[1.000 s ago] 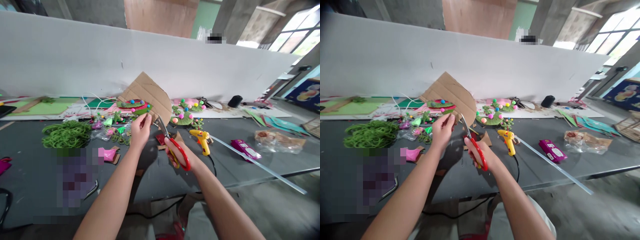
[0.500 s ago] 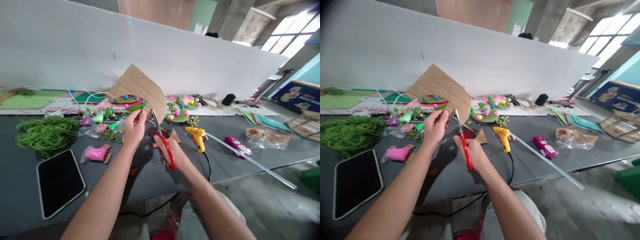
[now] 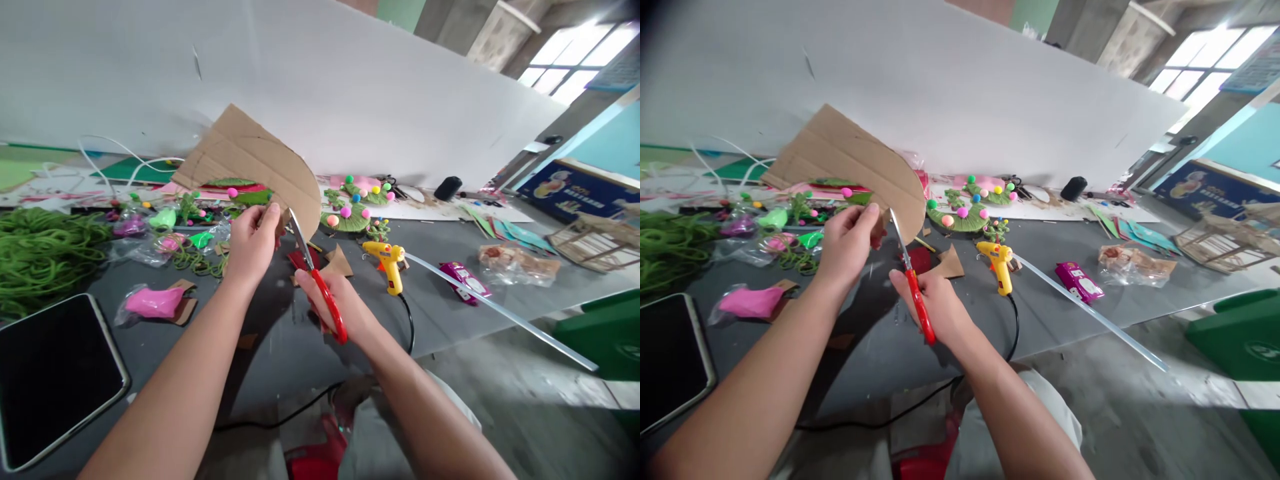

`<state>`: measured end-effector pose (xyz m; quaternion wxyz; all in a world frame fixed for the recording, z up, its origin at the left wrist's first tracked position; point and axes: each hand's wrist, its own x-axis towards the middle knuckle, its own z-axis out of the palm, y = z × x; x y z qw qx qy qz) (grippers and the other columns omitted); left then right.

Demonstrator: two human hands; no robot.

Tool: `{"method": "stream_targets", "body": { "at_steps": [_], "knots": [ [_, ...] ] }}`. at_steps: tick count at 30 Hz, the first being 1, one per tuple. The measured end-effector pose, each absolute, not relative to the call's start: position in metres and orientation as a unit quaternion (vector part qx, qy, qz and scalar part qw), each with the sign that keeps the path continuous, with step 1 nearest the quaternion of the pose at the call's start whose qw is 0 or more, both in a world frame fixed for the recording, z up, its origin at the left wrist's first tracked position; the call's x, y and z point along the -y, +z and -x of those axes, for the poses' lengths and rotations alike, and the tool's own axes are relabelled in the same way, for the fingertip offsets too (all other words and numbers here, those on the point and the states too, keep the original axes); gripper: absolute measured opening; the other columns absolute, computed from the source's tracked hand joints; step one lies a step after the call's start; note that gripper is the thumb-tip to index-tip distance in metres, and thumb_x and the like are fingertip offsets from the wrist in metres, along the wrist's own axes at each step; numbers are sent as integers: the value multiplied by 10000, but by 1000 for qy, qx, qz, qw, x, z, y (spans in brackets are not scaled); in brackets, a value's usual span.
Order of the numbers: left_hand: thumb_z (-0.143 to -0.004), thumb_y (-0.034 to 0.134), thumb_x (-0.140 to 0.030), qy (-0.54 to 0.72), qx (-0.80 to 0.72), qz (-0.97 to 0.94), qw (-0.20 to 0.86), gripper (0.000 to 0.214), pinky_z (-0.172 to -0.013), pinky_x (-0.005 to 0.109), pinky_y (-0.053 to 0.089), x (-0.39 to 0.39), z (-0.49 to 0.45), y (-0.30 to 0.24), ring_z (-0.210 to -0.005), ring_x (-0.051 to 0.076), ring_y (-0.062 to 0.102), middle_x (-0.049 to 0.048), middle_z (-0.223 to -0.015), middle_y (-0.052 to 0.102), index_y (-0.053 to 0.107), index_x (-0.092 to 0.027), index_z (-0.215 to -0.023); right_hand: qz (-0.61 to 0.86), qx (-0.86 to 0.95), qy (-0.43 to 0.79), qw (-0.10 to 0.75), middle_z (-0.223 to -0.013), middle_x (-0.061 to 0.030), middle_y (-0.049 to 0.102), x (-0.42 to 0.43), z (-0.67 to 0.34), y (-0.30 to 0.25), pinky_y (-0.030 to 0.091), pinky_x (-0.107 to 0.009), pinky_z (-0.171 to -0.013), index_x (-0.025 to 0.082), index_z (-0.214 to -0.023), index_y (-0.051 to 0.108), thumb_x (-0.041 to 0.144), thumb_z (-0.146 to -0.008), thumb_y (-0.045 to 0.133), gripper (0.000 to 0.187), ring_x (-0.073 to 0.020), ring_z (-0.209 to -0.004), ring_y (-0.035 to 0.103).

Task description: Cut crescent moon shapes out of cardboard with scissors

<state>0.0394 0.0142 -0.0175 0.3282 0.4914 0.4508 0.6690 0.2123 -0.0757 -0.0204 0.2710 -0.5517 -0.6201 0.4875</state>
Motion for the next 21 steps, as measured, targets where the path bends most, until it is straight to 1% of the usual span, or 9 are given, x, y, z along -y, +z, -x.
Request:
{"method": "stream_targets", "body": {
  "at_steps": [5, 10, 14, 18, 21],
  "knots": [
    [-965, 700, -478, 660, -446, -508, 326, 410, -429, 258, 381, -17, -41, -22, -478, 125, 527, 5, -561, 575, 615, -202, -673, 556, 625, 479, 268, -555, 19, 451, 79, -216, -20, 368, -257, -450, 235, -699, 392, 868, -931, 477, 679, -126, -468, 477],
    [-939, 722, -524, 686, -430, -486, 329, 397, -431, 249, 394, -14, -49, -22, -501, 125, 533, -10, -594, 542, 635, -206, -718, 559, 620, 471, 285, -575, 20, 422, 81, -217, -25, 329, -255, -448, 237, -695, 389, 832, -932, 531, 656, -124, -502, 435],
    [-940, 715, -557, 695, -430, -470, 332, 403, -446, 248, 417, -11, -54, -22, -513, 124, 533, -14, -615, 537, 639, -209, -751, 555, 610, 486, 289, -562, 29, 433, 83, -215, -24, 339, -243, -444, 231, -700, 420, 828, -933, 540, 652, -120, -495, 448],
    [-976, 670, -572, 688, -453, -507, 254, 442, -470, 253, 365, -8, -57, -21, -524, 119, 457, -24, -585, 481, 611, -210, -730, 550, 576, 531, 289, -561, 46, 445, 84, -212, -22, 368, -233, -416, 227, -740, 470, 863, -910, 537, 661, -113, -453, 469],
    [-981, 655, -598, 689, -461, -508, 232, 480, -495, 264, 339, -8, -59, -22, -551, 121, 418, -22, -597, 460, 569, -210, -711, 542, 550, 567, 286, -565, 50, 452, 84, -208, -22, 389, -235, -393, 227, -752, 484, 898, -893, 511, 687, -115, -425, 485]
  ]
}}
